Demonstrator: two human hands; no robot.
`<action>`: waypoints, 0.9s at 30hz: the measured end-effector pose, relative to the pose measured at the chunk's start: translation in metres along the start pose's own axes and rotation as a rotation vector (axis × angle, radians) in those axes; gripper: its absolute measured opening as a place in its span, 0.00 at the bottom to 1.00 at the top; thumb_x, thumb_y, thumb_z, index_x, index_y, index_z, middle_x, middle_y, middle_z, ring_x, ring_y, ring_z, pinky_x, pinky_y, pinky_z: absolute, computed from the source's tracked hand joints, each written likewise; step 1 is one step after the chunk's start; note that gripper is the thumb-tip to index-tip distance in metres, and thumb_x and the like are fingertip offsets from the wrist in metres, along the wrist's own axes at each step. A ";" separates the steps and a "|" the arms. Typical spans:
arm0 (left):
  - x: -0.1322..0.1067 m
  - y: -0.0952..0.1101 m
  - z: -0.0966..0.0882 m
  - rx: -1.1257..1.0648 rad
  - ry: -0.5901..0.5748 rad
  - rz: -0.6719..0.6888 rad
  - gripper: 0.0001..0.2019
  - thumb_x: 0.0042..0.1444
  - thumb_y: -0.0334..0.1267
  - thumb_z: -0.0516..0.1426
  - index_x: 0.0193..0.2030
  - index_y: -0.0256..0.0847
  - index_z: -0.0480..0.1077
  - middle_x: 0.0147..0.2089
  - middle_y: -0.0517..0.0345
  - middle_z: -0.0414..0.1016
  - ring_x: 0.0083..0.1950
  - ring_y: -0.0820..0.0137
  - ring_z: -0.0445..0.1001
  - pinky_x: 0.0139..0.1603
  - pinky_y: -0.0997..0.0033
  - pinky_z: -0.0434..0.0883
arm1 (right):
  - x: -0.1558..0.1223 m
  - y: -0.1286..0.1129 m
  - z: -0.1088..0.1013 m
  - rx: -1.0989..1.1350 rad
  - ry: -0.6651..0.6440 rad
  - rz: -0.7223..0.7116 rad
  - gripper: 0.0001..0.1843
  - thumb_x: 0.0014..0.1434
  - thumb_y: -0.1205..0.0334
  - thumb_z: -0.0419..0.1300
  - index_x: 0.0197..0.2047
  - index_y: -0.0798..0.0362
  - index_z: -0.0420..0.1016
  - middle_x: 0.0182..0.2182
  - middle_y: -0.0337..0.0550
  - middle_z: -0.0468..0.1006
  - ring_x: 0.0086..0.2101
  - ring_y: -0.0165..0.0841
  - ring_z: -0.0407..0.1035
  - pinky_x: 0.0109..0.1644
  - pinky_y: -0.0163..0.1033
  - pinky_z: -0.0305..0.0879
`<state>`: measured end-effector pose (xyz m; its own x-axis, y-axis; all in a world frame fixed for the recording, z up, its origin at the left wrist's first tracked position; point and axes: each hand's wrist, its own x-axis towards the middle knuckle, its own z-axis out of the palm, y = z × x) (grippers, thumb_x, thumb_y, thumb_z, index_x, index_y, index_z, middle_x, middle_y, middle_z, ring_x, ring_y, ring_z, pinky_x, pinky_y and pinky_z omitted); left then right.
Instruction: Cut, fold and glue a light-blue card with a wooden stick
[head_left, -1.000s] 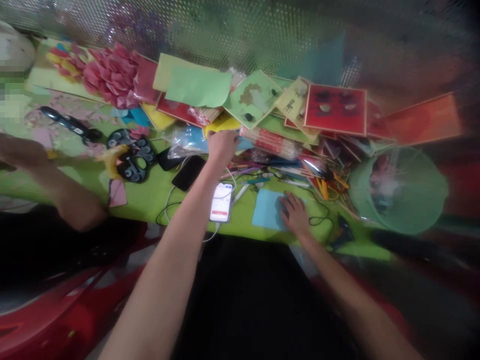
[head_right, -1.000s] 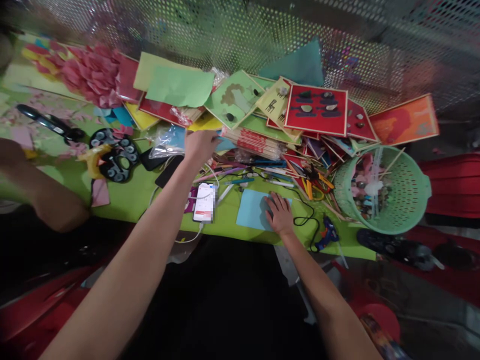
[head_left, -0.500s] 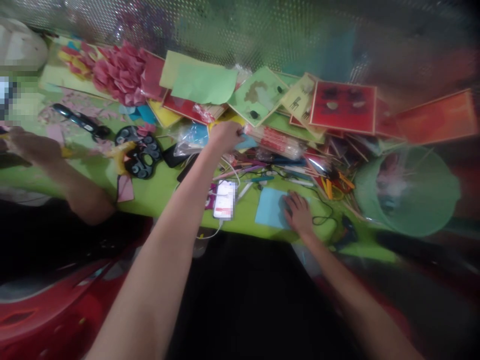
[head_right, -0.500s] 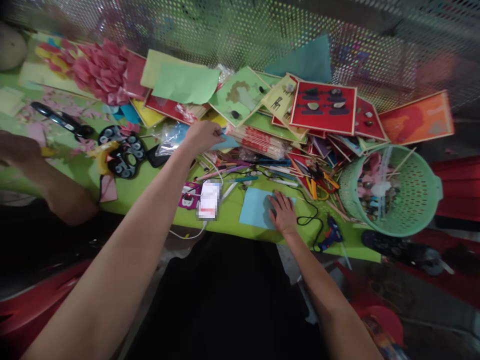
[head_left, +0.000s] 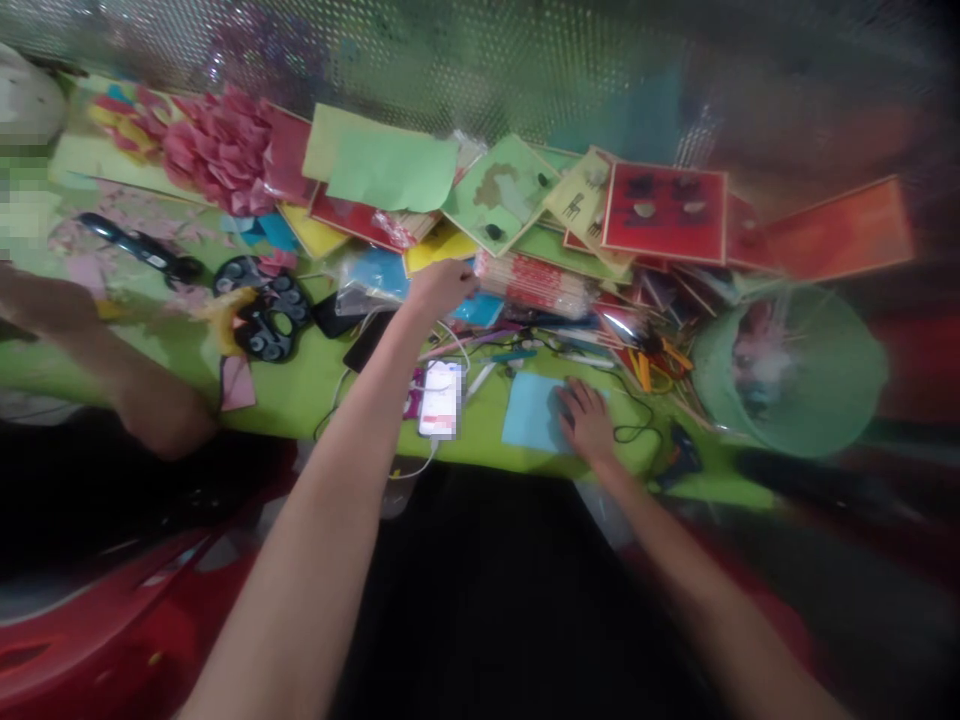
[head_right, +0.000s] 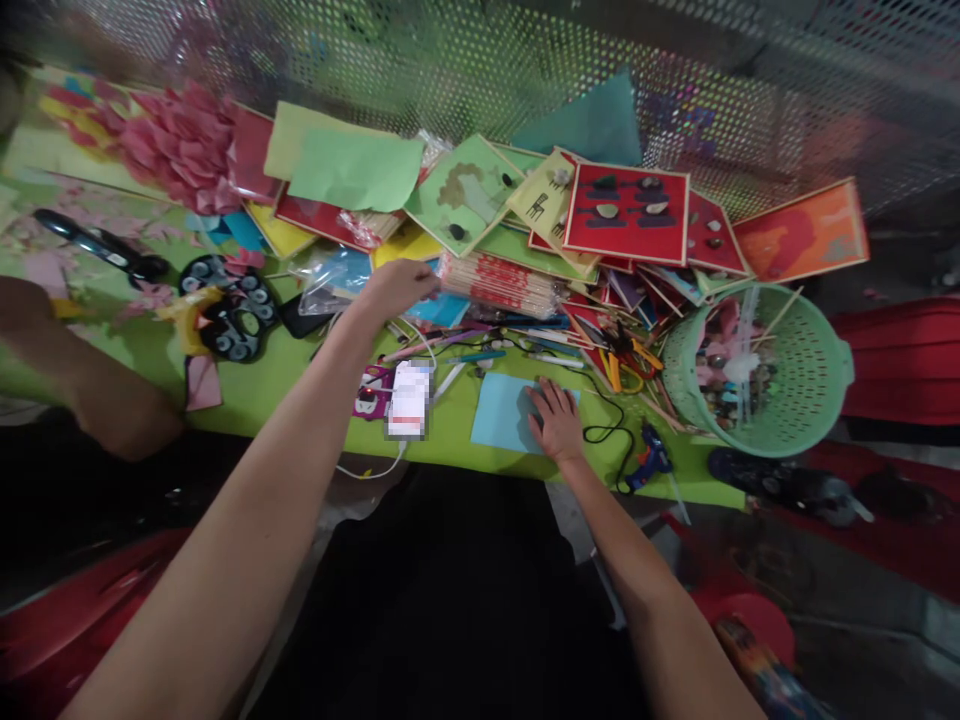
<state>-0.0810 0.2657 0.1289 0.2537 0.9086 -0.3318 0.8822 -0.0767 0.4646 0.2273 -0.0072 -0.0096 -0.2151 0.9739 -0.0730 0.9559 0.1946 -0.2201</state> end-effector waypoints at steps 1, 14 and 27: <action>-0.007 0.006 0.002 -0.022 0.045 -0.008 0.12 0.64 0.39 0.54 0.35 0.41 0.77 0.37 0.54 0.81 0.38 0.65 0.75 0.38 0.69 0.64 | 0.000 0.000 0.001 -0.002 0.002 0.001 0.28 0.72 0.54 0.52 0.72 0.49 0.65 0.74 0.48 0.60 0.71 0.46 0.53 0.75 0.57 0.50; -0.166 0.034 0.213 -0.004 -0.053 0.418 0.24 0.71 0.39 0.50 0.72 0.44 0.66 0.75 0.51 0.64 0.78 0.58 0.59 0.79 0.49 0.54 | 0.000 -0.001 -0.003 0.010 -0.004 0.006 0.28 0.72 0.54 0.51 0.73 0.47 0.65 0.75 0.47 0.60 0.72 0.44 0.52 0.75 0.55 0.48; -0.177 0.021 0.243 0.117 -0.064 0.401 0.31 0.72 0.45 0.47 0.80 0.42 0.50 0.81 0.49 0.47 0.83 0.56 0.43 0.81 0.40 0.41 | 0.002 -0.006 -0.010 0.005 -0.042 0.023 0.29 0.72 0.55 0.51 0.74 0.49 0.63 0.75 0.48 0.58 0.73 0.44 0.50 0.76 0.55 0.44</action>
<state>-0.0114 0.0036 -0.0020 0.6067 0.7705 -0.1956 0.7469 -0.4683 0.4721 0.2229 -0.0050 0.0011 -0.2017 0.9722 -0.1191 0.9597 0.1718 -0.2226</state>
